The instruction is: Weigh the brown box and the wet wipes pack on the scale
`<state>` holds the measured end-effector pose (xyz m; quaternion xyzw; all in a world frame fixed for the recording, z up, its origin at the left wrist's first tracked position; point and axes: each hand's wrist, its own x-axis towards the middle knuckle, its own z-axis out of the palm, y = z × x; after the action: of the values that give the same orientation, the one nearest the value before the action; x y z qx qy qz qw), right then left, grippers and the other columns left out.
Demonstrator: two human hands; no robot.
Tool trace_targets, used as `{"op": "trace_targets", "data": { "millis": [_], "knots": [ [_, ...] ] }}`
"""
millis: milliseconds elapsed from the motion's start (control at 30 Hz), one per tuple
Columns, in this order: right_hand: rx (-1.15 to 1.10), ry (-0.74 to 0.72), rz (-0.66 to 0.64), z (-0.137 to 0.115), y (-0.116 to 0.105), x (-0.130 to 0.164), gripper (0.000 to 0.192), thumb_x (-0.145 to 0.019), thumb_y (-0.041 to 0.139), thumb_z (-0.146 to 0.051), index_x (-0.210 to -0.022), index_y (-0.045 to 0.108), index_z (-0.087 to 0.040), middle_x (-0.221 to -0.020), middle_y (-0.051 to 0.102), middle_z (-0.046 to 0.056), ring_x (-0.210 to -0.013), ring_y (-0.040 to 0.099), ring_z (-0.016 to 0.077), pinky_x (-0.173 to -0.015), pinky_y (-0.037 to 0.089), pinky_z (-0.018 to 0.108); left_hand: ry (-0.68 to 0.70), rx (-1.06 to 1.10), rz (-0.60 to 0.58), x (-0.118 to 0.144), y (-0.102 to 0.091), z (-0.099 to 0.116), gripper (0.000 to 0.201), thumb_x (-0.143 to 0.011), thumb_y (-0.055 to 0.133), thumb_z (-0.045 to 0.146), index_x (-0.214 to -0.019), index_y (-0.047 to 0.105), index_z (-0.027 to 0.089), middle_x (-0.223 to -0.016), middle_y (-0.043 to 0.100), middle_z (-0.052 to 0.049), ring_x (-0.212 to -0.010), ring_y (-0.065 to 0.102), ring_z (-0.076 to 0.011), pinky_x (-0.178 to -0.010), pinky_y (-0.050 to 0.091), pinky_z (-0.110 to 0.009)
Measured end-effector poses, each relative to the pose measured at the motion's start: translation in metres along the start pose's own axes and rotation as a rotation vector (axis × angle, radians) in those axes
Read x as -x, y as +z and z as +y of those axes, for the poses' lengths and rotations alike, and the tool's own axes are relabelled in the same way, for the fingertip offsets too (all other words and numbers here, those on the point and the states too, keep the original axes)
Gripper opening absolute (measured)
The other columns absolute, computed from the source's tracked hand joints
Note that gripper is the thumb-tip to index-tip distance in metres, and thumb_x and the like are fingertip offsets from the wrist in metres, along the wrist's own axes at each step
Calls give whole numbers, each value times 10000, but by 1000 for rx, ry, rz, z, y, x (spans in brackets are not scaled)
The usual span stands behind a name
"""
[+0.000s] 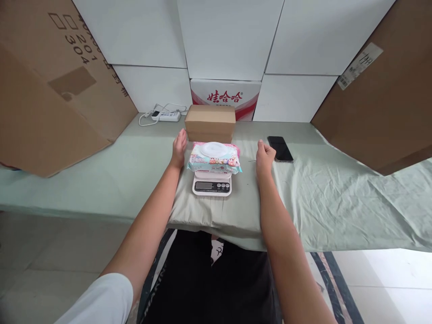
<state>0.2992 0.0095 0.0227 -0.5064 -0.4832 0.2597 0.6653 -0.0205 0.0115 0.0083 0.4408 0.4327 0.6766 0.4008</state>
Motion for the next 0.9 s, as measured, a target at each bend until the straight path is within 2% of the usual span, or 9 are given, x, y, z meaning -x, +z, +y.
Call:
{"op": "trace_targets", "data": {
  "millis": [100, 167, 267, 367, 467, 567, 667, 767, 900],
  "knots": [
    [48, -123, -60, -17, -1, 4, 658, -892, 666, -772, -572, 443, -242, -554, 425, -41, -566, 402, 125, -570, 365, 295, -1, -1, 15, -1, 0, 0, 760, -1033, 484, 684, -1631, 507, 217, -1785, 431, -91, -1702, 318, -276, -1401, 259, -407],
    [61, -209, -152, -38, 0, 9, 562, -904, 673, -754, -692, 595, -240, -680, 605, -8, -700, 579, 168, -717, 510, 331, 11, 2, 1, -3, 2, 0, 751, -1023, 502, 705, -1601, 543, 227, -1772, 456, -86, -1701, 321, -275, -1397, 267, -399],
    [158, -362, -486, -77, 7, 20, 448, -925, 695, -705, -1040, 751, -275, -1090, 789, 53, -1106, 716, 275, -1035, 554, 456, 42, 8, -25, -6, 5, -1, 722, -1024, 495, 719, -1554, 594, 239, -1748, 497, -77, -1688, 358, -269, -1388, 287, -394],
    [433, -493, -961, -112, 26, 30, 725, -840, 829, -627, -1480, 658, -333, -1476, 681, 99, -1400, 587, 373, -1166, 491, 536, 42, 19, -4, -11, 6, -6, 738, -1016, 507, 722, -1563, 590, 233, -1731, 521, -85, -1661, 416, -261, -1367, 331, -380],
    [763, -584, -1211, -128, 49, 31, 934, -765, 899, -490, -1622, 544, -388, -1510, 608, 121, -1311, 599, 413, -1068, 518, 538, 22, 21, 40, -16, 3, -14, 774, -1008, 523, 724, -1606, 549, 235, -1755, 486, -80, -1683, 372, -255, -1375, 315, -380],
    [922, -625, -1235, -131, 64, 26, 909, -783, 859, -400, -1631, 531, -413, -1304, 647, 115, -1112, 644, 359, -906, 530, 443, 5, 14, 79, -19, -2, -17, 808, -1004, 533, 727, -1639, 511, 228, -1801, 405, -80, -1718, 281, -245, -1391, 265, -366],
    [890, -559, -1235, -134, 61, 21, 889, -791, 844, -383, -1627, 542, -394, -1202, 659, 100, -1028, 660, 329, -840, 529, 405, -16, 24, 106, -21, -5, -16, 763, -1031, 505, 687, -1650, 493, 241, -1816, 376, -66, -1723, 263, -223, -1396, 240, -361],
    [738, -397, -1169, -140, 41, 14, 867, -758, 888, -361, -1577, 603, -382, -1209, 707, 86, -1023, 686, 329, -845, 551, 414, -50, 40, 119, -23, -5, -15, 708, -1062, 475, 628, -1660, 477, 249, -1818, 372, -54, -1722, 266, -214, -1399, 232, -368],
    [552, -34, -916, -137, 9, -15, 754, -700, 942, -325, -1422, 728, -301, -1026, 773, 67, -821, 697, 280, -708, 549, 392, -63, 39, 105, -27, -1, -19, 725, -1066, 490, 606, -1662, 470, 195, -1815, 374, -91, -1711, 301, -219, -1388, 262, -348]
  ]
}}
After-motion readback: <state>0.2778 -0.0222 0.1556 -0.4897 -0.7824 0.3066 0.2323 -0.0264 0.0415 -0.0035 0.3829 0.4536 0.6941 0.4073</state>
